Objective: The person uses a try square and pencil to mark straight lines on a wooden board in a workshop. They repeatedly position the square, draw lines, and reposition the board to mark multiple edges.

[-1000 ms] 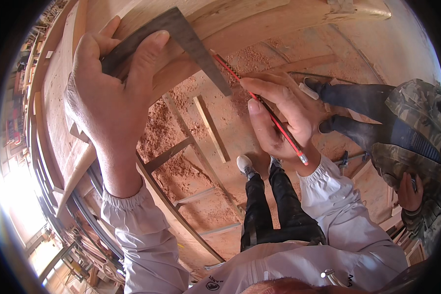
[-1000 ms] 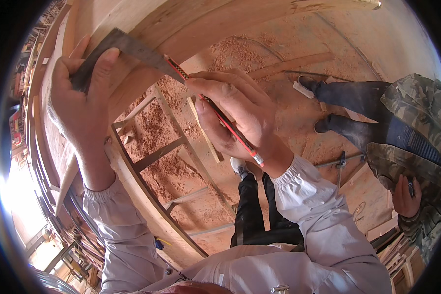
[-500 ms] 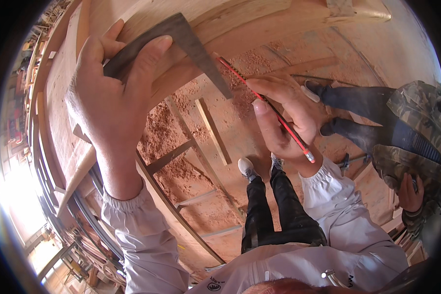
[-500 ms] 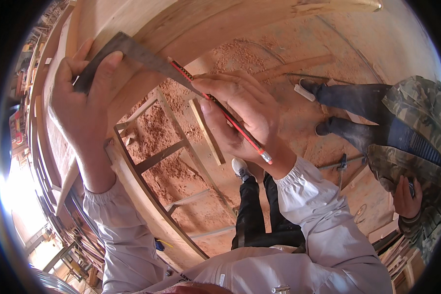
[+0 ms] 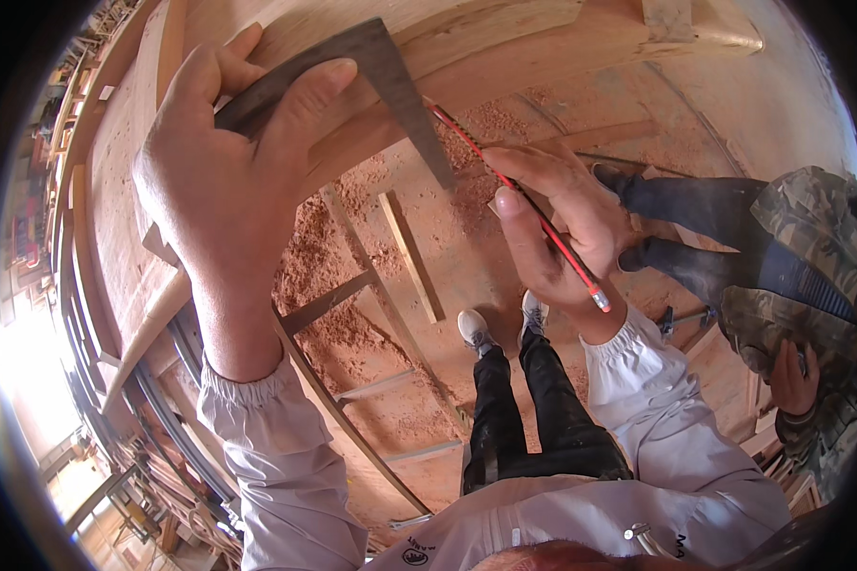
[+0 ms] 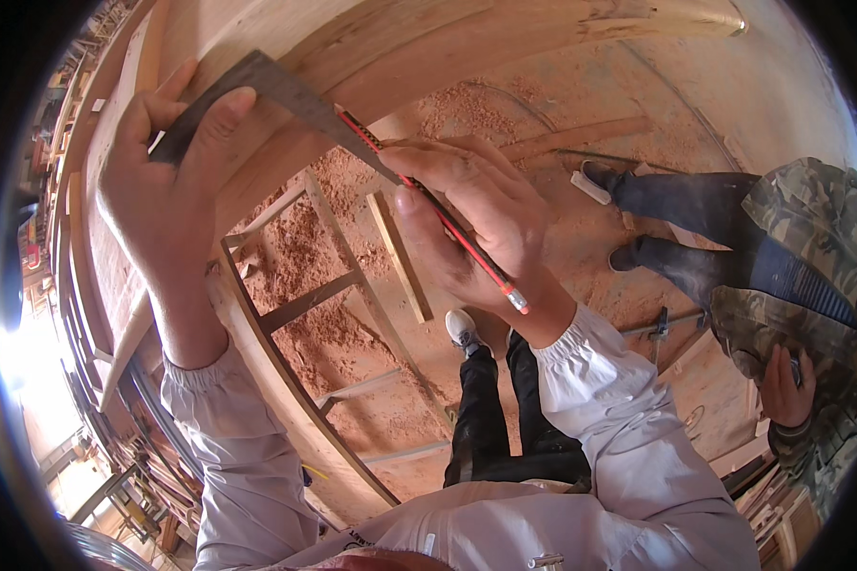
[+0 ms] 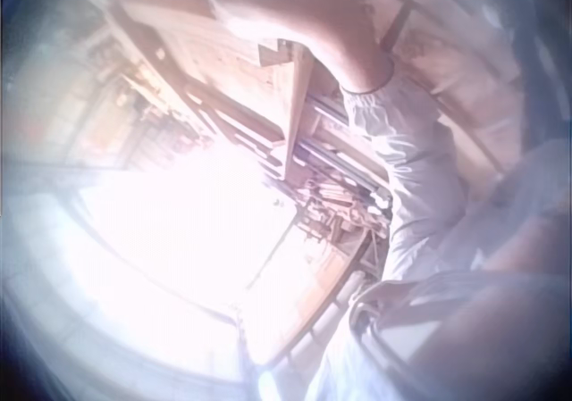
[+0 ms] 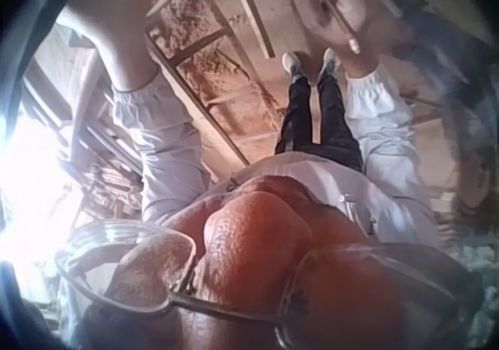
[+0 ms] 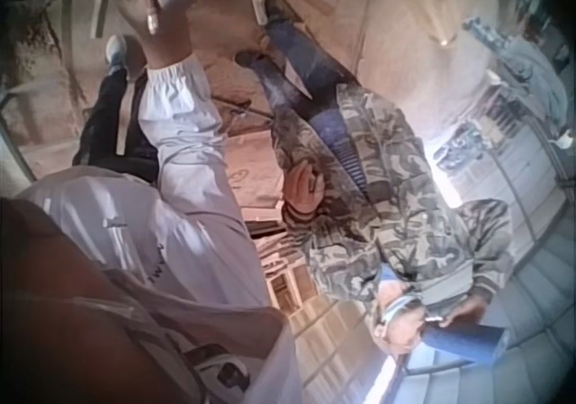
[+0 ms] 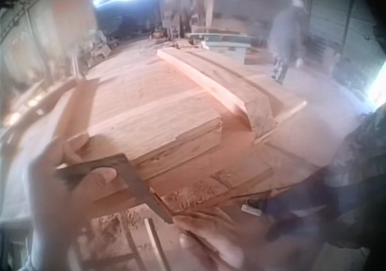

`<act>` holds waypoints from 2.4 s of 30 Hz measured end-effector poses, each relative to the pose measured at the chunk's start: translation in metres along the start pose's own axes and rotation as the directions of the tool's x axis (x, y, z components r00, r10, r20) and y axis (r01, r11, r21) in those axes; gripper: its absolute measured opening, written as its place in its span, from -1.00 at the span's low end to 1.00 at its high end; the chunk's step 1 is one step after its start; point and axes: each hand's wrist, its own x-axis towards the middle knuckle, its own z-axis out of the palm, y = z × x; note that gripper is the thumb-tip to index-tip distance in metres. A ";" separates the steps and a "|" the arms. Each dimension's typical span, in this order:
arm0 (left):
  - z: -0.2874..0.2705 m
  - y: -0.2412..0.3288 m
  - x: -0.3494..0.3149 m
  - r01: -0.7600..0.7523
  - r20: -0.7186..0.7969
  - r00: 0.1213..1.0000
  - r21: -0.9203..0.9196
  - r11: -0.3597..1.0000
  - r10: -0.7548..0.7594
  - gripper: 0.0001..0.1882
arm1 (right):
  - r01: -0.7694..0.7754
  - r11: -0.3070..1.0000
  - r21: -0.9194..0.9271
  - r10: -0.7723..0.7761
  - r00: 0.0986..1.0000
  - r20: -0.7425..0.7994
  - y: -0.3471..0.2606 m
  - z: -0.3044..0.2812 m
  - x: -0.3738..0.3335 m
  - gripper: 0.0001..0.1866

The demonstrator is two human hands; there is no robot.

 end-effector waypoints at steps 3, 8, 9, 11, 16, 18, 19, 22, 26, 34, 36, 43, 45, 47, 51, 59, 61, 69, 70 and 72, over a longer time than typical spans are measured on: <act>0.000 -0.001 -0.001 0.002 -0.009 1.000 -0.005 1.000 -0.002 -0.57 | -0.004 1.000 -0.006 0.004 1.000 0.006 -0.001 0.001 -0.001 -0.76; 0.001 -0.002 -0.001 -0.001 -0.002 1.000 0.008 1.000 0.001 -0.58 | -0.010 0.999 -0.041 0.011 0.999 0.033 -0.003 -0.001 0.001 -0.72; 0.001 -0.003 -0.001 -0.008 -0.005 1.000 0.007 1.000 0.008 -0.58 | -0.056 0.998 -0.001 0.056 0.998 0.030 -0.005 -0.001 0.001 -0.73; 0.001 -0.002 -0.001 -0.010 -0.009 1.000 0.010 1.000 0.010 -0.58 | -0.144 0.986 0.078 0.142 0.989 0.030 -0.010 -0.002 0.002 -0.75; 0.001 0.000 -0.002 0.021 -0.005 1.000 0.029 0.999 -0.020 -0.57 | -0.264 0.947 0.183 0.264 0.964 0.025 -0.007 -0.001 0.000 -0.78; 0.002 -0.003 -0.003 0.000 -0.015 1.000 0.013 1.000 0.001 -0.56 | -0.284 0.945 0.162 0.281 0.959 0.040 -0.008 -0.004 -0.002 -0.78; 0.003 -0.005 -0.003 -0.018 -0.021 1.000 0.000 1.000 0.018 -0.56 | -0.293 0.945 0.144 0.289 0.956 0.051 -0.010 -0.006 -0.005 -0.78; 0.006 -0.006 -0.002 -0.094 -0.065 0.993 0.014 0.995 0.095 -0.54 | -0.278 0.942 0.185 0.279 0.960 0.022 -0.006 -0.004 -0.015 -0.77; 0.008 -0.006 -0.001 -0.069 -0.091 0.994 -0.025 0.997 0.066 -0.49 | -0.302 0.919 0.254 0.317 0.948 -0.018 -0.005 0.001 -0.027 -0.76; 0.011 -0.010 -0.002 -0.094 -0.138 0.985 0.057 0.994 0.102 -0.48 | -0.305 0.926 0.224 0.313 0.950 -0.002 0.000 0.002 -0.025 -0.74; 0.012 -0.010 -0.002 -0.105 -0.134 0.984 0.094 0.990 0.117 -0.49 | -0.304 0.920 0.247 0.316 0.949 -0.011 0.005 0.004 -0.033 -0.74; 0.008 -0.009 -0.003 -0.078 -0.096 0.992 0.056 0.995 0.083 -0.54 | -0.307 0.929 0.207 0.296 0.951 0.084 0.000 -0.001 -0.031 -0.71; 0.009 -0.009 -0.003 -0.082 -0.094 0.992 0.032 0.996 0.084 -0.55 | -0.293 0.930 0.224 0.285 0.956 0.068 0.001 0.000 -0.031 -0.71; 0.008 -0.009 -0.002 -0.097 -0.090 0.991 0.039 0.995 0.100 -0.55 | -0.250 0.935 0.251 0.264 0.964 -0.021 0.007 0.008 -0.034 -0.73; 0.007 -0.012 -0.003 -0.094 -0.100 0.990 0.068 0.993 0.101 -0.54 | -0.288 0.943 0.168 0.284 0.958 0.043 0.010 0.005 -0.040 -0.73; 0.011 -0.007 -0.004 -0.117 -0.143 0.981 0.117 0.986 0.133 -0.55 | -0.220 0.951 0.217 0.227 0.974 -0.007 0.011 0.008 -0.041 -0.72; 0.011 -0.008 -0.003 -0.121 -0.138 0.982 0.080 0.989 0.132 -0.56 | -0.253 0.952 0.173 0.252 0.967 0.023 0.015 0.006 -0.046 -0.72; 0.010 -0.015 -0.001 -0.067 -0.104 0.993 -0.037 0.997 0.063 -0.54 | -0.502 0.863 0.060 0.477 0.848 0.230 -0.015 -0.025 -0.106 -0.69; 0.008 -0.017 -0.001 -0.077 -0.093 0.993 -0.014 0.997 0.075 -0.53 | -0.515 0.850 0.109 0.475 0.840 0.263 -0.024 -0.029 -0.119 -0.67; 0.001 -0.015 -0.002 -0.191 -0.104 0.974 0.111 0.975 0.203 -0.53 | -0.651 0.731 0.205 0.559 0.743 0.367 -0.049 -0.041 -0.146 -0.64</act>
